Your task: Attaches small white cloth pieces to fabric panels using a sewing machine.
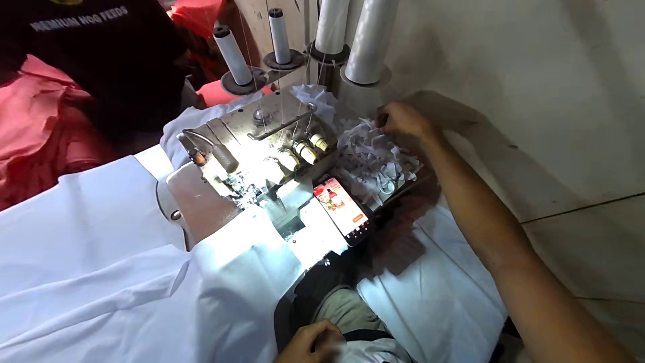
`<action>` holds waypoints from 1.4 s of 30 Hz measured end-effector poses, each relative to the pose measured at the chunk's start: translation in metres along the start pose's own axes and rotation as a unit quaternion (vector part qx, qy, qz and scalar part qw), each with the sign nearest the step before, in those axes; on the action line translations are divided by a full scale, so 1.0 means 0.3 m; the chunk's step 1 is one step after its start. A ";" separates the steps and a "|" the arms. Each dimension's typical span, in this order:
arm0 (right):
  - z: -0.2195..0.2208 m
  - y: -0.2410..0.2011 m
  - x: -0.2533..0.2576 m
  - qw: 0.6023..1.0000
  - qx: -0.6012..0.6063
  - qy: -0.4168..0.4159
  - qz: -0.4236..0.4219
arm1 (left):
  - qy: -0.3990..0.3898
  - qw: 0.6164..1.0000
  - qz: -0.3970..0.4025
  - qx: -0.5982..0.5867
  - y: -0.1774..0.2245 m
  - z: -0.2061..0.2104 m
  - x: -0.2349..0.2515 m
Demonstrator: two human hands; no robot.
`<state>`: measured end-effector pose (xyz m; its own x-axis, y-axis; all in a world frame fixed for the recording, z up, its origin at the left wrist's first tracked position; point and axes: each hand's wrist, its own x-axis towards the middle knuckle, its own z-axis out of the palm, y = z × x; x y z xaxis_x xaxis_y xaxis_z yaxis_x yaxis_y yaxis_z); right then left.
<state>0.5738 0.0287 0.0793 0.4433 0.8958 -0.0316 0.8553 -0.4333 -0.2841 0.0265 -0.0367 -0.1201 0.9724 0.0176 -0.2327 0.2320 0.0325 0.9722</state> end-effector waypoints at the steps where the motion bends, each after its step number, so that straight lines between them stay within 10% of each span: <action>1: -0.018 -0.015 -0.014 1.000 -0.002 -0.005 -0.001 | 0.002 1.000 0.000 0.002 -0.001 0.001 0.002; 22: -0.167 -0.209 -0.190 0.926 0.210 0.305 -0.078 | 0.057 0.992 0.109 0.013 0.109 0.021 0.028; 32: 0.029 -0.656 -0.804 0.870 0.368 0.018 -0.327 | 0.298 0.895 0.328 -0.043 0.539 0.008 0.116; 42: 0.401 -0.791 -0.867 0.814 0.546 0.006 -0.199 | 0.489 0.825 0.282 -0.025 0.495 -0.035 0.036</action>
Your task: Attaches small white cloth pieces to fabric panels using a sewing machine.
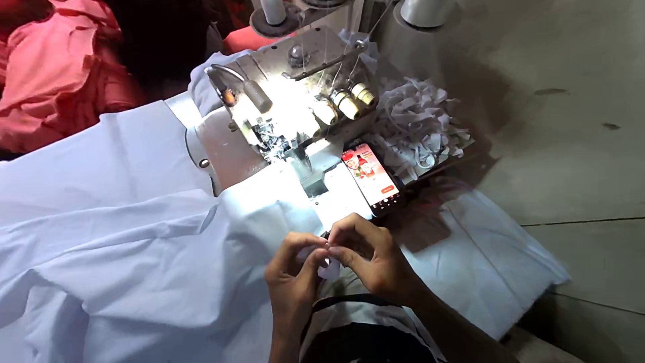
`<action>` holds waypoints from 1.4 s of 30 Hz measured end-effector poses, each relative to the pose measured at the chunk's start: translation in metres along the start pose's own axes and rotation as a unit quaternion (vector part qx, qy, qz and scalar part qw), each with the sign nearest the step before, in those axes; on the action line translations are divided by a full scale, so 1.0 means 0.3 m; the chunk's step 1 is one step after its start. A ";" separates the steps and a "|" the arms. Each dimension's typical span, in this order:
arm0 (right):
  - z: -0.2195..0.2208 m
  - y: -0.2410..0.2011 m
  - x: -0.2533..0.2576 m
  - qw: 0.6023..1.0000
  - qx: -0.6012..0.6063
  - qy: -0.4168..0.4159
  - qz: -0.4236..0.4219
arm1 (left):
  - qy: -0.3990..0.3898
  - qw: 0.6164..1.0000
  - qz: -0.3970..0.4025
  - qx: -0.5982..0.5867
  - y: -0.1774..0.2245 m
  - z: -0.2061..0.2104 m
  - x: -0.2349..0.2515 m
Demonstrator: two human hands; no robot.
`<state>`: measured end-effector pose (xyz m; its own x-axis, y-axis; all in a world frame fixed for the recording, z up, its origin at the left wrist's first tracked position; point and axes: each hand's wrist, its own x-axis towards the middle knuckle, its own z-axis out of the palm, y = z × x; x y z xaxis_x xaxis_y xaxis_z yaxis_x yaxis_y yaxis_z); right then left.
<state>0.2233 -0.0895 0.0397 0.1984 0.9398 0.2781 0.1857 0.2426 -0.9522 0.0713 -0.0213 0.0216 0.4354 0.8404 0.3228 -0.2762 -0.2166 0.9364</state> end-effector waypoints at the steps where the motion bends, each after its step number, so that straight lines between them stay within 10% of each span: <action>1: 0.013 0.013 -0.007 1.000 0.010 0.010 0.012 | 0.001 1.000 -0.006 0.001 0.002 -0.011 0.006; 19: 0.064 0.074 -0.033 0.999 -0.045 0.002 0.021 | -0.036 0.984 -0.044 0.169 0.017 -0.088 0.016; 42: -0.124 0.057 -0.109 0.995 0.090 0.045 0.011 | -0.200 0.975 -0.051 0.086 0.034 0.074 0.102</action>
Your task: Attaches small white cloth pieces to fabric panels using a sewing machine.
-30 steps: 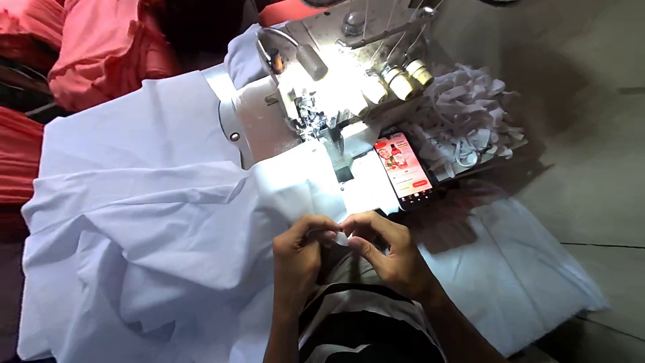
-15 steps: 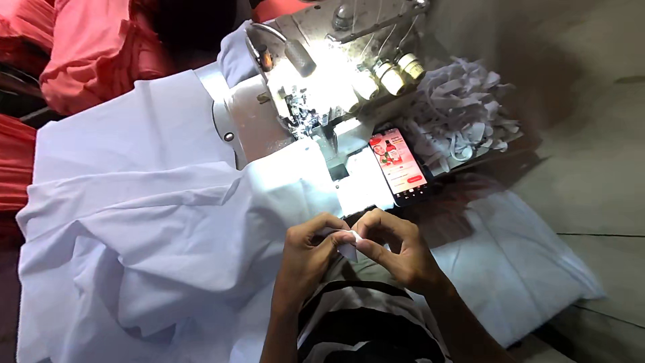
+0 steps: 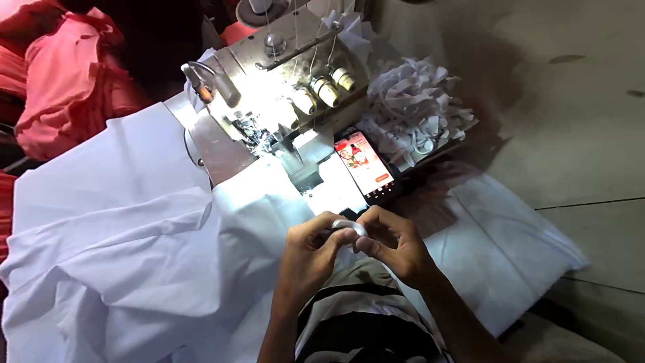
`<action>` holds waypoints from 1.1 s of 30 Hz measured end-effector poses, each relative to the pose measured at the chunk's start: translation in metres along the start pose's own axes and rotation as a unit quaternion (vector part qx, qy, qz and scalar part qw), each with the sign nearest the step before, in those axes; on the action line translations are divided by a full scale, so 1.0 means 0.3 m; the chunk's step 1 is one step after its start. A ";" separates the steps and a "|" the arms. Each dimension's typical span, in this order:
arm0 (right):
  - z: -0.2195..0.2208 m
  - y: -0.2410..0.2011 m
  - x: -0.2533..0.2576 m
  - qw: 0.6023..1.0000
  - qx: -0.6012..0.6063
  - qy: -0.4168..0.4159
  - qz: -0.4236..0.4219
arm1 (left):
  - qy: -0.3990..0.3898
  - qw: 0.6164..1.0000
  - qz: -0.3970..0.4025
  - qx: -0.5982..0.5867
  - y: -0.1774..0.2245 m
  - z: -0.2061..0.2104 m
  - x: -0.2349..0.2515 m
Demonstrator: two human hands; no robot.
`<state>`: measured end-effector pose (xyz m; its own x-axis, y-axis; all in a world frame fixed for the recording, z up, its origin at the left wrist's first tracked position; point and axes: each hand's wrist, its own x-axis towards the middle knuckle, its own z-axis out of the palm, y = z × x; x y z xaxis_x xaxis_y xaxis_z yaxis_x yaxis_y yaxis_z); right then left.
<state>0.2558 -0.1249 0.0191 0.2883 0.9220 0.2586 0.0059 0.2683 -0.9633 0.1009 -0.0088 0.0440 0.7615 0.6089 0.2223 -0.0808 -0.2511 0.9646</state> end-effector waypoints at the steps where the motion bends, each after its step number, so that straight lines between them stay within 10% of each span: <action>1: -0.008 0.001 -0.001 1.000 -0.001 0.005 0.002 | 0.002 1.000 -0.001 -0.010 0.004 0.001 0.000; 22: -0.043 -0.004 -0.023 0.997 0.000 0.062 -0.048 | -0.048 0.998 0.032 0.032 0.083 0.049 0.085; 33: -0.195 -0.113 -0.023 0.925 -0.125 0.308 -0.182 | -0.214 0.950 0.165 0.157 0.273 0.192 0.418</action>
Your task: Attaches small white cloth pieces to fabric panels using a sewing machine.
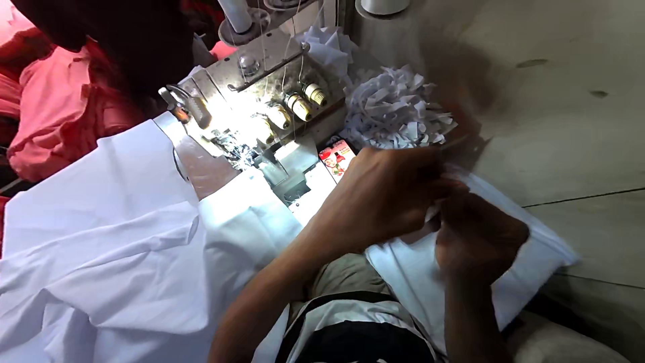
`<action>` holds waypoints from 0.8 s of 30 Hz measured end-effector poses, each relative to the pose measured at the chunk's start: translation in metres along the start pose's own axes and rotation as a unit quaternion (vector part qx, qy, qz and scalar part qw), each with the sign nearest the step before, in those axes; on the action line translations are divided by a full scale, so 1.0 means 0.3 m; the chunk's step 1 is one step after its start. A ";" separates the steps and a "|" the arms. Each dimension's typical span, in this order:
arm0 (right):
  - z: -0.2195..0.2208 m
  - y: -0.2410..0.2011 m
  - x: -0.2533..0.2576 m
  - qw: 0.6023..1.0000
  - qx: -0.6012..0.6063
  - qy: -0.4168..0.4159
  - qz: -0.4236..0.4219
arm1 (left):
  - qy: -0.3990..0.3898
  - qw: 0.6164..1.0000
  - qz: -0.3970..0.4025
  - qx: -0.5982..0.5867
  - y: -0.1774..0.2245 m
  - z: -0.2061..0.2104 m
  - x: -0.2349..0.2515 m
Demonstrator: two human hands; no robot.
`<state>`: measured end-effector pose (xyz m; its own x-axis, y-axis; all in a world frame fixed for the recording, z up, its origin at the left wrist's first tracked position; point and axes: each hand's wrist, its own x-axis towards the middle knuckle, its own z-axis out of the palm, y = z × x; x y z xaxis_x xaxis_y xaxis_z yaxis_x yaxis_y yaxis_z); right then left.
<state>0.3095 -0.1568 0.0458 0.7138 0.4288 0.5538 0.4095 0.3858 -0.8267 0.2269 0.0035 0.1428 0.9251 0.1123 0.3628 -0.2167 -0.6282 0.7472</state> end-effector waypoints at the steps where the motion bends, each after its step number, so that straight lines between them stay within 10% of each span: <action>1: -0.014 -0.003 0.022 1.000 -0.018 0.016 -0.019 | -0.017 1.000 0.011 -0.002 -0.001 -0.003 0.036; 15: -0.101 0.087 0.369 0.981 -0.193 -0.007 -0.036 | -0.063 0.989 0.121 0.051 -0.114 -0.025 0.450; 24: -0.045 0.181 0.454 0.977 -0.193 -0.082 0.048 | 0.036 0.998 0.038 0.045 -0.301 -0.033 0.484</action>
<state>0.4367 -0.0884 0.0750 0.6711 0.5859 0.4543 0.5518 0.0145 -0.8339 0.3776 0.0841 0.1336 0.8815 0.1152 0.4578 -0.2533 -0.7029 0.6647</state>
